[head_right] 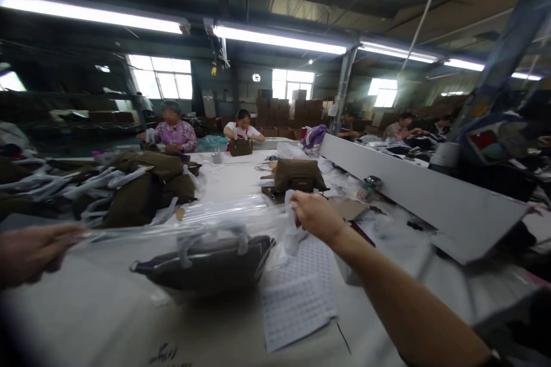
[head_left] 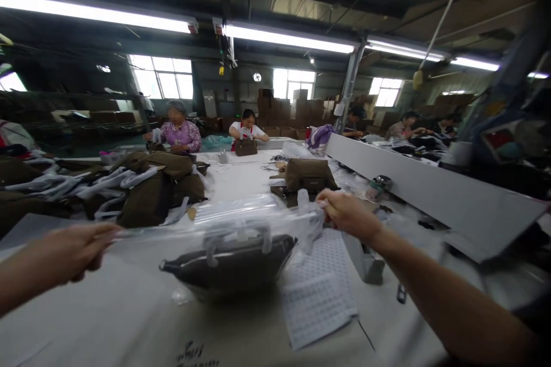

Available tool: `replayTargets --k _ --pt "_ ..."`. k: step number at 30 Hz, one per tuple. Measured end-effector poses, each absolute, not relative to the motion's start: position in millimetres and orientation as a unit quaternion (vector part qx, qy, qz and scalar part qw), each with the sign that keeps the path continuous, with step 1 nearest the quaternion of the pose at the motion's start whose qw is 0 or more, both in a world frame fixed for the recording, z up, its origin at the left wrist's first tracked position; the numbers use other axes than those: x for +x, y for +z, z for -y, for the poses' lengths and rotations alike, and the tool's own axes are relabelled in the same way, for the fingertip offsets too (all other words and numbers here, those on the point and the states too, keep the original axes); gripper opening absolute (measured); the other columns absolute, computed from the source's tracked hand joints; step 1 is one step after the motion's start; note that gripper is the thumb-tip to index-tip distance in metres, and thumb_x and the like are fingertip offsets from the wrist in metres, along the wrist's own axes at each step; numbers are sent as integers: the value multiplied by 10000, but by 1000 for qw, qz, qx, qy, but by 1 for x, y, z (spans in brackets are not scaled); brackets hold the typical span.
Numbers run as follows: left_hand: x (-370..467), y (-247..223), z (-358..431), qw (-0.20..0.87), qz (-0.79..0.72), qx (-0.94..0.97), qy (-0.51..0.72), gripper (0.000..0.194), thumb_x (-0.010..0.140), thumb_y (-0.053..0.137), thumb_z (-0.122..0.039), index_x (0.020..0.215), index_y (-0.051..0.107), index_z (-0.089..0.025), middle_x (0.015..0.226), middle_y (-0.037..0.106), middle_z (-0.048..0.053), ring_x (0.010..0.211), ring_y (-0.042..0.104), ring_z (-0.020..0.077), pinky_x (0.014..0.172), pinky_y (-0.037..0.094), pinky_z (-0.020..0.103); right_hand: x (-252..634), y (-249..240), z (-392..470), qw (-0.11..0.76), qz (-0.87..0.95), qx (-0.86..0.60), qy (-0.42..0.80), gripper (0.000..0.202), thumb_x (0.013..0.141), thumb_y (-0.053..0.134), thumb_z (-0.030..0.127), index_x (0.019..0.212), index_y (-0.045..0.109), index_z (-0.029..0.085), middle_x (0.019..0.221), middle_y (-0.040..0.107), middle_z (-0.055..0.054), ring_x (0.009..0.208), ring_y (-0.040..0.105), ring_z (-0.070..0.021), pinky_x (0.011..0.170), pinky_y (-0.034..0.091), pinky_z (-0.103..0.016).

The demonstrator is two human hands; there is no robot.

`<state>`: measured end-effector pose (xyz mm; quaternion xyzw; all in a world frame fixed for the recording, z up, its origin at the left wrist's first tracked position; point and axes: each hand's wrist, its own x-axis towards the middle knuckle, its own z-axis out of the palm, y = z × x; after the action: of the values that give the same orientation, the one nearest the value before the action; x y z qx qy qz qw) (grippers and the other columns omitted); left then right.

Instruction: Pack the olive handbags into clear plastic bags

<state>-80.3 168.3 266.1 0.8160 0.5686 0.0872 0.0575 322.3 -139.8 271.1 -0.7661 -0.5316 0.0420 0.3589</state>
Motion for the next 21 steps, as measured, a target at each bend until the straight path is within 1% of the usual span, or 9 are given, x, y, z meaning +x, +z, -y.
replayTargets --k 1,3,6,10,14,16,18,20,21 --pt "-75 282 -175 93 -559 823 45 421 932 291 -395 1192 496 -135 505 468 -79 482 534 81 592 430 224 328 292 131 356 541 -760 49 78 766 539 190 812 600 172 404 521 87 306 463 -58 351 318 -125" --pt "-65 315 -185 129 -543 830 -13 463 921 265 -416 1262 422 -145 489 451 -82 455 515 71 587 404 209 334 325 117 357 541 -755 99 122 704 601 161 820 627 135 348 481 103 245 411 -41 311 248 -101" --pt "-54 346 -187 101 -524 843 -67 491 905 256 -419 1206 467 -94 491 443 -66 456 509 71 584 382 199 331 349 103 337 521 -757 203 96 692 612 171 732 635 88 340 482 91 218 387 -19 300 198 -74" --pt "-56 343 -180 89 -502 853 -106 525 880 283 -464 1085 547 -59 454 419 -63 415 479 67 564 391 205 325 349 93 334 511 -747 262 74 651 648 152 684 641 87 327 466 105 210 346 5 304 172 -68" --pt "-79 324 -170 139 -516 840 -94 552 859 327 -496 1171 511 -79 410 379 -80 364 409 40 524 365 174 333 332 95 363 510 -740 248 149 597 705 214 681 657 101 353 483 94 229 351 -12 306 189 -102" --pt "-94 315 -165 186 -528 826 -66 570 851 355 -503 1223 473 -87 398 353 -86 355 392 36 502 341 153 336 322 100 327 533 -750 215 216 643 688 309 736 660 116 370 485 85 258 376 -36 317 235 -129" --pt "-109 306 -160 241 -529 813 -28 591 841 386 -509 1241 457 -79 383 328 -85 344 383 42 469 319 137 329 313 104 292 563 -767 99 330 690 654 412 871 647 136 460 547 50 357 475 -86 381 352 -181" --pt "-118 296 -155 306 -516 800 6 626 796 465 -542 1242 472 -102 379 332 -79 330 369 56 410 290 124 307 305 102 281 602 -745 -61 505 692 649 477 1071 580 150 724 656 -42 630 612 -183 567 480 -292" --pt "-121 290 -152 337 -508 792 24 645 754 523 -561 1233 494 -130 377 341 -75 323 361 66 375 273 124 291 302 97 272 630 -717 -121 604 691 648 499 1169 518 152 897 661 -93 804 620 -233 689 493 -354"
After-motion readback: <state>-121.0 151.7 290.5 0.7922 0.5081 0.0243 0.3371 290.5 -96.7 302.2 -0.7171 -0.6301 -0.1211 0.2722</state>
